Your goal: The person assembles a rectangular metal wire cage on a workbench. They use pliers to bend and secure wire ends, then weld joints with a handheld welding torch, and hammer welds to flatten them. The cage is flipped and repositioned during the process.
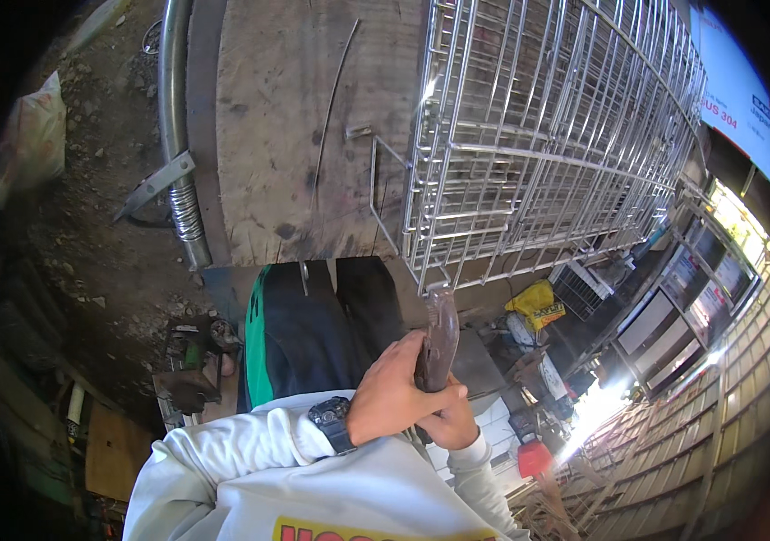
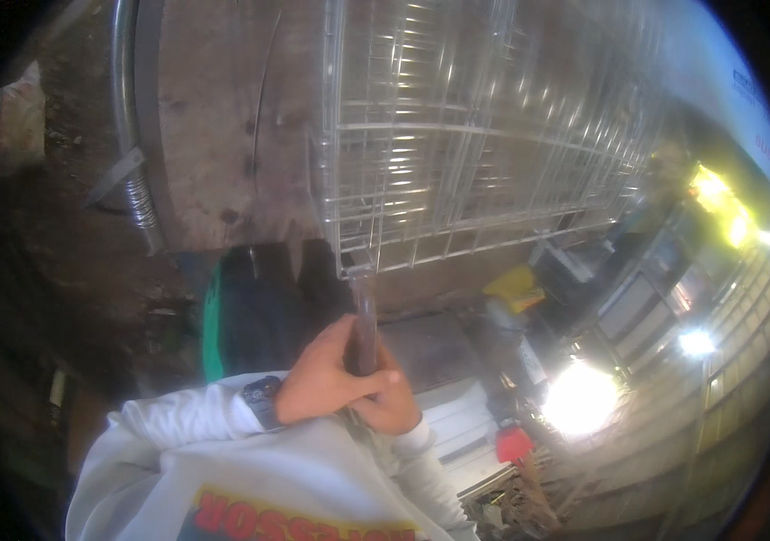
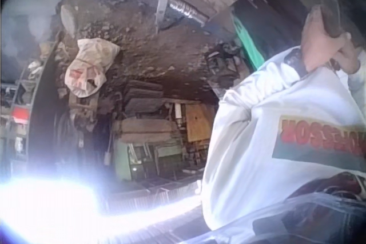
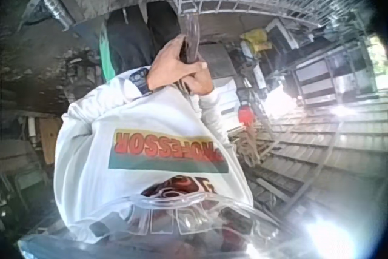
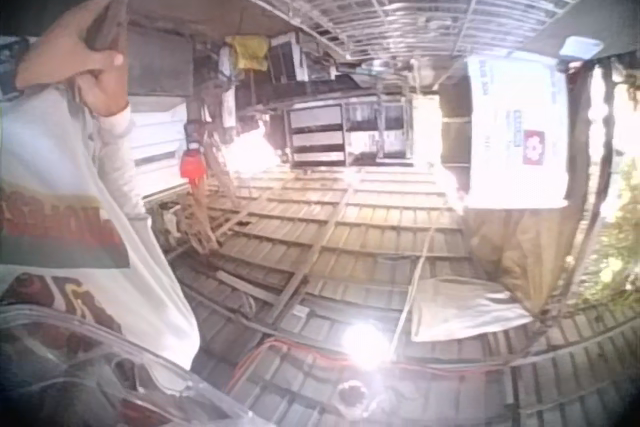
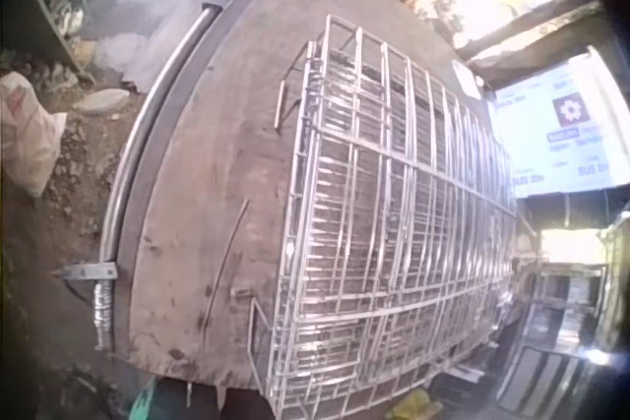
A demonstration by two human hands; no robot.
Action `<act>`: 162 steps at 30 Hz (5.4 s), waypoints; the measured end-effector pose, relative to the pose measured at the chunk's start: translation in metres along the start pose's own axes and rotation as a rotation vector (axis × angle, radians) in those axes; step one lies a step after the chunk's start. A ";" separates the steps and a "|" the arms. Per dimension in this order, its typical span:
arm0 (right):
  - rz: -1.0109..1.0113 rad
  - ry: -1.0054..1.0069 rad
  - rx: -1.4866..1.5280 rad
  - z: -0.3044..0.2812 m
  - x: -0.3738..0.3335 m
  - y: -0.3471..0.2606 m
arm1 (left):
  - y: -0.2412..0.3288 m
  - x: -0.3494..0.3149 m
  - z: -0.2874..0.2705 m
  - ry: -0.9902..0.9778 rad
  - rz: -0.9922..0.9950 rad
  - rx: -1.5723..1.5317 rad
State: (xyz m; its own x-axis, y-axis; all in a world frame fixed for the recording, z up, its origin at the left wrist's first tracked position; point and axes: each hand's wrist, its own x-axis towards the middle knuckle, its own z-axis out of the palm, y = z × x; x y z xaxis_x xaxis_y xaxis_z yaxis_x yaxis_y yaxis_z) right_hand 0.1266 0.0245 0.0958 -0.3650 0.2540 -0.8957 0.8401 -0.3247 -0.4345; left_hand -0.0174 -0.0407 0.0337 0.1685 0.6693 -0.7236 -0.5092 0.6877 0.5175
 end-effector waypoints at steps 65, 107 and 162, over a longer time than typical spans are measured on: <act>-0.290 0.112 0.247 0.004 0.027 0.163 | -0.020 0.058 -0.012 -0.228 0.102 0.583; -0.411 0.910 0.452 -0.353 -0.028 0.235 | 0.158 0.218 0.170 0.127 0.327 1.389; -0.548 0.341 1.036 -0.506 0.124 0.175 | 0.025 0.251 0.225 0.589 0.418 -0.472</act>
State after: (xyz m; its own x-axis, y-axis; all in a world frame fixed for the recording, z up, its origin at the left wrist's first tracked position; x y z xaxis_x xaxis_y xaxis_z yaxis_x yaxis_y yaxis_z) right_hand 0.4309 0.4606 -0.0434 -0.3155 0.7610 -0.5669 -0.1659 -0.6324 -0.7566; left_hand 0.2017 0.2073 -0.0322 -0.5097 0.4964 -0.7027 -0.7515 0.1409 0.6445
